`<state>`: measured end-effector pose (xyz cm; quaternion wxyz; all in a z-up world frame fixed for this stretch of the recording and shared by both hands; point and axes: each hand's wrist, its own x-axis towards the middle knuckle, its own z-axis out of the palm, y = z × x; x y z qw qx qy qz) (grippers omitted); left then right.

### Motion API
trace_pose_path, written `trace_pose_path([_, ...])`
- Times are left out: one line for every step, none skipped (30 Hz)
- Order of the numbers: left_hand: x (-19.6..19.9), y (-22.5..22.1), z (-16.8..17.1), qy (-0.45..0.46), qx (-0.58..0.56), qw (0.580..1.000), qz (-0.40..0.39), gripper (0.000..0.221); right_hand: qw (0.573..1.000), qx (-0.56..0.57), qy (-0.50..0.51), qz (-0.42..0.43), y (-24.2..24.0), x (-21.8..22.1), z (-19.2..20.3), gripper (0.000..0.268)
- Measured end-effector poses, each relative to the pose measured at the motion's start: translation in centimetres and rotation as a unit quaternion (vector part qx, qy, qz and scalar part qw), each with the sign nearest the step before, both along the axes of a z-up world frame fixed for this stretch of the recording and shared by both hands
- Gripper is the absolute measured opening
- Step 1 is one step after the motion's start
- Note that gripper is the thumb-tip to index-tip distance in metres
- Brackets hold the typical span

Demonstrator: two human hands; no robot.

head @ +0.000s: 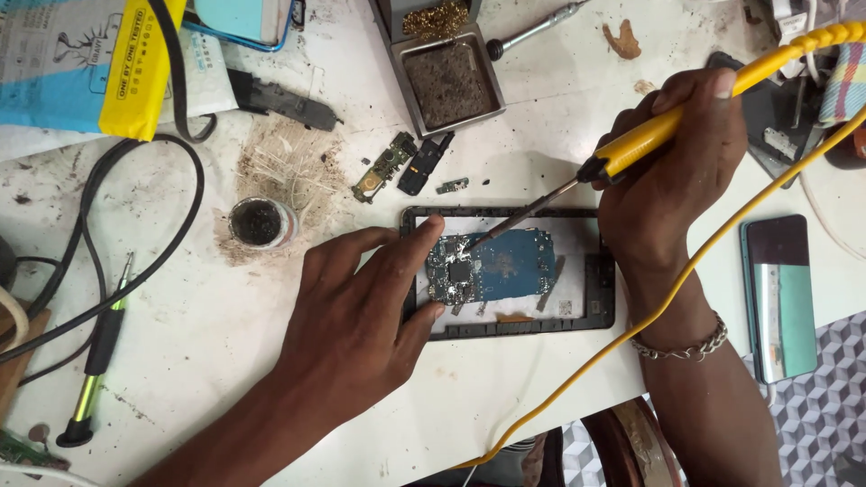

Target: The person uses a soldering iron to apply solder to a blue circuit board placed inside a smartphone chassis. They repeatedly heat and reflow solder on specific areas of the board while holding it steady with the other hand.

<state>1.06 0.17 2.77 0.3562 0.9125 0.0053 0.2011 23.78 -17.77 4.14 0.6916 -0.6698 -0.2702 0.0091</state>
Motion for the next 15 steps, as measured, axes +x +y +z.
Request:
trace_pose_path([-0.01, -0.05, 0.01, 0.001, 0.000, 1.000, 0.001, 0.085, 1.000, 0.002, 0.001, 0.000, -0.01, -0.09, -0.01, 0.048])
trace_pose_path([0.05, -0.03, 0.05, 0.000, 0.000, 1.000, 0.001, 0.085, 1.000, 0.001, -0.004, -0.002, 0.04, -0.07, -0.01, 0.048])
trace_pose_path([0.10, 0.02, 0.08, 0.000, 0.001, 1.000, 0.000, 0.085, 1.000, 0.004, -0.006, -0.001, 0.08, -0.04, 0.00, 0.049])
trace_pose_path([0.07, 0.01, 0.09, 0.001, 0.001, 1.000, 0.000, 0.085, 1.000, 0.007, -0.007, 0.000, 0.10, -0.02, 0.00, 0.049])
trace_pose_path([0.03, 0.00, 0.09, 0.002, 0.000, 1.000, 0.001, 0.085, 1.000, 0.014, -0.005, 0.003, 0.12, 0.01, -0.01, 0.048])
trace_pose_path([0.03, 0.03, 0.10, 0.003, 0.000, 1.000, 0.000, 0.085, 1.000, 0.018, -0.003, 0.004, 0.13, 0.06, -0.01, 0.048])
trace_pose_path([0.03, 0.06, 0.10, 0.003, 0.000, 1.000, -0.001, 0.085, 1.000, 0.023, -0.001, 0.005, 0.14, 0.12, 0.00, 0.048])
trace_pose_path([0.03, 0.06, 0.08, 0.003, 0.000, 1.000, -0.001, 0.085, 1.000, 0.024, 0.001, 0.004, 0.16, 0.21, 0.02, 0.048])
trace_pose_path([0.03, 0.06, 0.06, 0.003, 0.000, 1.000, -0.001, 0.085, 1.000, 0.023, 0.004, 0.003, 0.13, 0.16, 0.00, 0.048])
trace_pose_path([-0.02, 0.05, 0.04, 0.004, -0.001, 1.000, -0.001, 0.084, 1.000, 0.022, 0.007, 0.002, 0.14, 0.14, -0.03, 0.048])
trace_pose_path([-0.07, 0.03, 0.03, 0.005, -0.002, 1.000, 0.000, 0.084, 1.000, 0.019, 0.012, 0.002, 0.09, -0.03, -0.08, 0.049])
trace_pose_path([-0.01, 0.05, 0.03, 0.005, -0.001, 1.000, -0.001, 0.084, 1.000, 0.013, 0.009, 0.002, 0.08, -0.04, -0.04, 0.049])
trace_pose_path([0.04, 0.06, 0.05, 0.005, -0.001, 1.000, -0.002, 0.084, 1.000, 0.007, 0.006, 0.003, 0.08, -0.04, 0.00, 0.049])
trace_pose_path([0.01, 0.04, 0.06, 0.006, -0.001, 1.000, -0.002, 0.085, 1.000, -0.003, -0.001, 0.005, 0.09, -0.07, 0.01, 0.050])
trace_pose_path([-0.01, 0.01, 0.06, 0.006, -0.001, 1.000, -0.001, 0.084, 1.000, -0.008, -0.003, 0.008, 0.12, -0.06, 0.02, 0.050])
